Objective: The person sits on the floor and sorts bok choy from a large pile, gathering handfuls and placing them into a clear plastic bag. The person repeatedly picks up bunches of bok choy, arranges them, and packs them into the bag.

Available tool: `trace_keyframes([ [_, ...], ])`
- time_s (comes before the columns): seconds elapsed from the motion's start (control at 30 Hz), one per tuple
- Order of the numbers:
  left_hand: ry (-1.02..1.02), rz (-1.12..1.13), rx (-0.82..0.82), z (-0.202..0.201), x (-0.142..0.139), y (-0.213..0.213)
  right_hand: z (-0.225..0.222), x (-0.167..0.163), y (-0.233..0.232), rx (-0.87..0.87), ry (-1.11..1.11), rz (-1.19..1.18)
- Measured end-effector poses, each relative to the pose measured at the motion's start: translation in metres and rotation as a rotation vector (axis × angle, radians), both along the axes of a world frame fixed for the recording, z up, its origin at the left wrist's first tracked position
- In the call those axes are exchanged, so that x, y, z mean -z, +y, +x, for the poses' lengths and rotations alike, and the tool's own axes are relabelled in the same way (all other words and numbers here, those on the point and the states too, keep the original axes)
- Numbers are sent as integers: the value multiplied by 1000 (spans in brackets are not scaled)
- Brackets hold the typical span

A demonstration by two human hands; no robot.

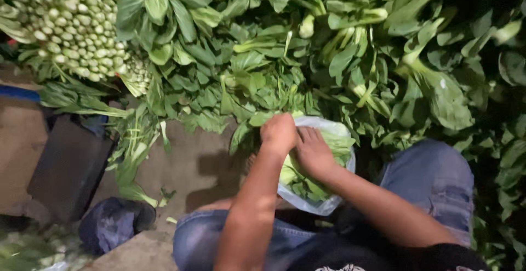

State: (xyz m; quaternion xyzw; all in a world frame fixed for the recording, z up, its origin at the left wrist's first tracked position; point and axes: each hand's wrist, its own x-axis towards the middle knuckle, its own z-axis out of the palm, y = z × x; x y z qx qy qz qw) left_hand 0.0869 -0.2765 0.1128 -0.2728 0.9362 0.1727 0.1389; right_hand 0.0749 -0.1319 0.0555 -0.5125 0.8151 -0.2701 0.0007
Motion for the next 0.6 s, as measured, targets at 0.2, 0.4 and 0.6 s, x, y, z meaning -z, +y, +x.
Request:
trace_keyframes([
  [0.2,204,97,41,19,25,-6,-23,44,0,176,-601,320],
  [0.4,455,195,76,25,21,5,-53,107,-15,-75,-451,153],
  [0.6,484,322,-147,10,23,-8,-59,105,-39,28,-398,109],
])
